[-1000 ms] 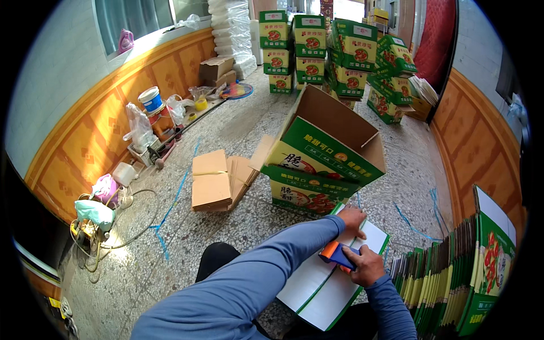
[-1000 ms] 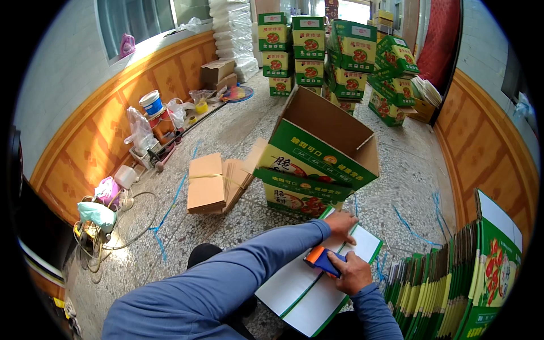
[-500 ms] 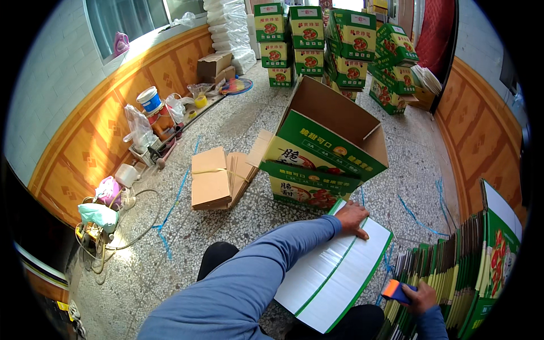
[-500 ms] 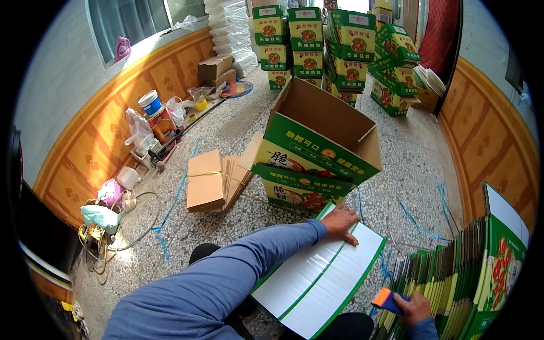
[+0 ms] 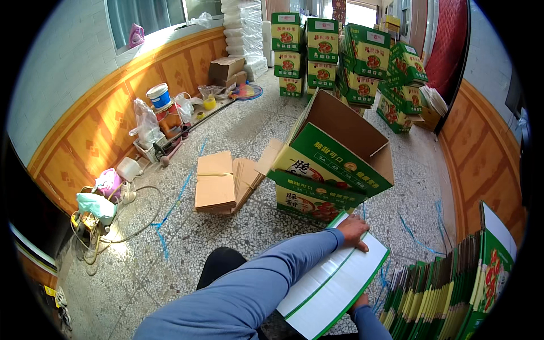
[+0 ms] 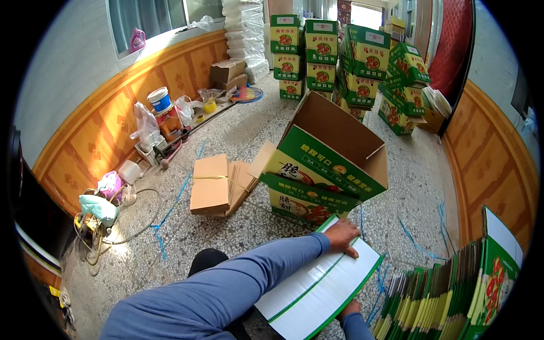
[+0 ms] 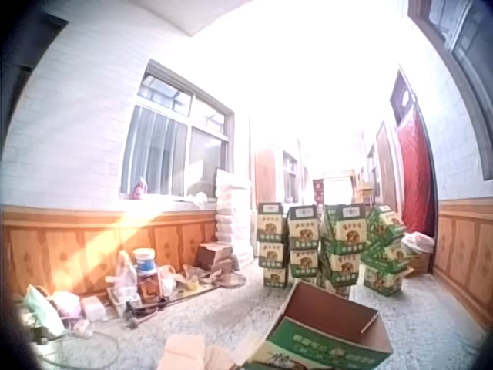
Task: The person assembles flat-packed cardboard boxes by folding the sides and securing them with a tape dispenser. They repeat this process for multiple boxes, stacking the finished ones nearby.
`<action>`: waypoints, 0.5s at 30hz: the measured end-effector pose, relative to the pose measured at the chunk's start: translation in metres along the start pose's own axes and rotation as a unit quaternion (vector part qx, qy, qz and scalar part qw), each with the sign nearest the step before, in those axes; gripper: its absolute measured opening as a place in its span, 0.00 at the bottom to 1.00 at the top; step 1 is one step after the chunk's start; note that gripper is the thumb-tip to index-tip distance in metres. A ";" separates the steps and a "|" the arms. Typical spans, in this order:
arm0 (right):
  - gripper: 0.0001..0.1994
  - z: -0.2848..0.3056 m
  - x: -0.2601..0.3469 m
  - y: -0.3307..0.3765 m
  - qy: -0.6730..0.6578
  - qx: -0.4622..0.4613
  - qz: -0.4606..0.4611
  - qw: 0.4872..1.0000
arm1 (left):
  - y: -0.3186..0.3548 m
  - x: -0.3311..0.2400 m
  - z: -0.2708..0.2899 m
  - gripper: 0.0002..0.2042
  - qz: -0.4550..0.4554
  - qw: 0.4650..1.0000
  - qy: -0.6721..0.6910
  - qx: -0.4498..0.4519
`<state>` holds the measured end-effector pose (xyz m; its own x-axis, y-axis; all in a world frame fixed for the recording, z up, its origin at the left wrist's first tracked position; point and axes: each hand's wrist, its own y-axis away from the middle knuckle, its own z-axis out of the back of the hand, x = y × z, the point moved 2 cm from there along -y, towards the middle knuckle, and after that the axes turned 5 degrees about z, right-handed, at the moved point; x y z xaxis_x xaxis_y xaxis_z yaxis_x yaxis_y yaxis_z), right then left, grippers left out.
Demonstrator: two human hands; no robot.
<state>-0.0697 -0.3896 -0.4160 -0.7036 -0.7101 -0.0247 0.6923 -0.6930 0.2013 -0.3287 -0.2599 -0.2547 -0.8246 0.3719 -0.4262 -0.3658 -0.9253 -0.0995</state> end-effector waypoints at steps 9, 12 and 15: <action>0.20 0.110 0.080 0.200 -0.815 -0.232 -0.348 0.402 | -0.004 0.003 -0.006 0.34 0.047 0.998 0.026 -0.020; 0.19 0.107 0.163 0.200 -0.845 -0.268 -0.353 0.300 | -0.004 0.001 -0.003 0.35 0.053 0.998 0.022 -0.019; 0.19 0.075 0.205 0.172 -0.840 -0.296 -0.360 0.279 | 0.002 0.014 0.001 0.37 0.090 0.996 0.008 -0.012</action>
<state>-0.1066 -0.6447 -0.3128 0.5664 0.3559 0.7433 -0.1696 -0.8323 0.5277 -0.3411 -0.2565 -0.2601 -0.8691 0.1983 -0.4531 -0.2017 -0.9786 -0.0414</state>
